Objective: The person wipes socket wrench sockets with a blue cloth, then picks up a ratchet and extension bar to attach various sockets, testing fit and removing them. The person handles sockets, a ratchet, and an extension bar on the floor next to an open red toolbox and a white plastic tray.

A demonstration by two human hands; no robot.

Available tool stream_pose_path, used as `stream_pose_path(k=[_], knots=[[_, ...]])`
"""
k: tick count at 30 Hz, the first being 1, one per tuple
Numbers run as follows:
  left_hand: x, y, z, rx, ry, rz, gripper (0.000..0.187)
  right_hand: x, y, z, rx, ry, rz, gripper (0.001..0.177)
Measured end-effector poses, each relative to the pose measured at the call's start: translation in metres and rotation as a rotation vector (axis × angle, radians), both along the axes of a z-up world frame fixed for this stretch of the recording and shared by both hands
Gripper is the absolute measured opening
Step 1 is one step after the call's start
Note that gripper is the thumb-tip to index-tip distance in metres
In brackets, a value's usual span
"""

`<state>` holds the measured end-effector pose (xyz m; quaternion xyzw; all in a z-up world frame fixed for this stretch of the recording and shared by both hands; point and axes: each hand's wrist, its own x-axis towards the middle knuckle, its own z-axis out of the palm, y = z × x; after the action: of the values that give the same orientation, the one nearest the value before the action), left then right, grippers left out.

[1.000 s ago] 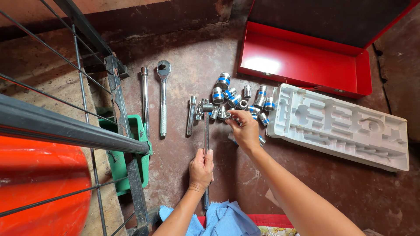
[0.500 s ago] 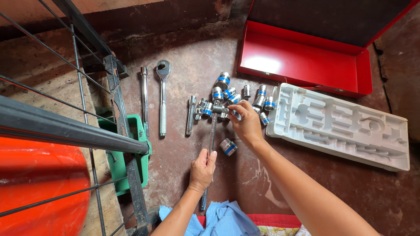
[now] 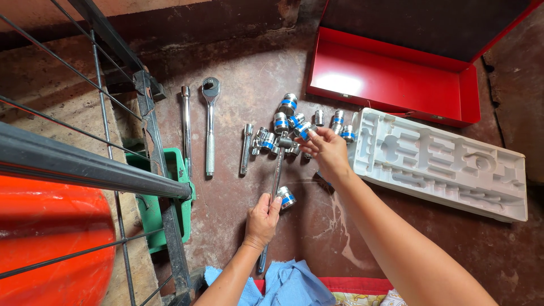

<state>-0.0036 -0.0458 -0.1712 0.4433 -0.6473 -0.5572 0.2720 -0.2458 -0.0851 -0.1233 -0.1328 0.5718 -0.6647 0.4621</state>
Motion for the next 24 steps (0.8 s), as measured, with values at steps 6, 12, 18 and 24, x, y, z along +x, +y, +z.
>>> stream_pose_path(k=[6,12,18,24], knots=[[0.000,0.001,0.000,-0.002,-0.007,0.005,0.029,0.008,0.007,-0.016,0.087,-0.323,-0.007,0.014],[0.000,0.000,0.000,0.022,-0.032,0.007,0.029,0.019,0.007,-0.013,0.184,-0.428,-0.054,0.017],[-0.001,0.001,-0.001,0.038,-0.028,0.015,0.030,0.027,0.009,-0.013,0.086,-0.404,-0.084,0.025],[0.000,0.001,-0.001,-0.025,-0.016,-0.027,0.031,0.016,-0.003,0.000,0.183,-0.247,-0.171,0.028]])
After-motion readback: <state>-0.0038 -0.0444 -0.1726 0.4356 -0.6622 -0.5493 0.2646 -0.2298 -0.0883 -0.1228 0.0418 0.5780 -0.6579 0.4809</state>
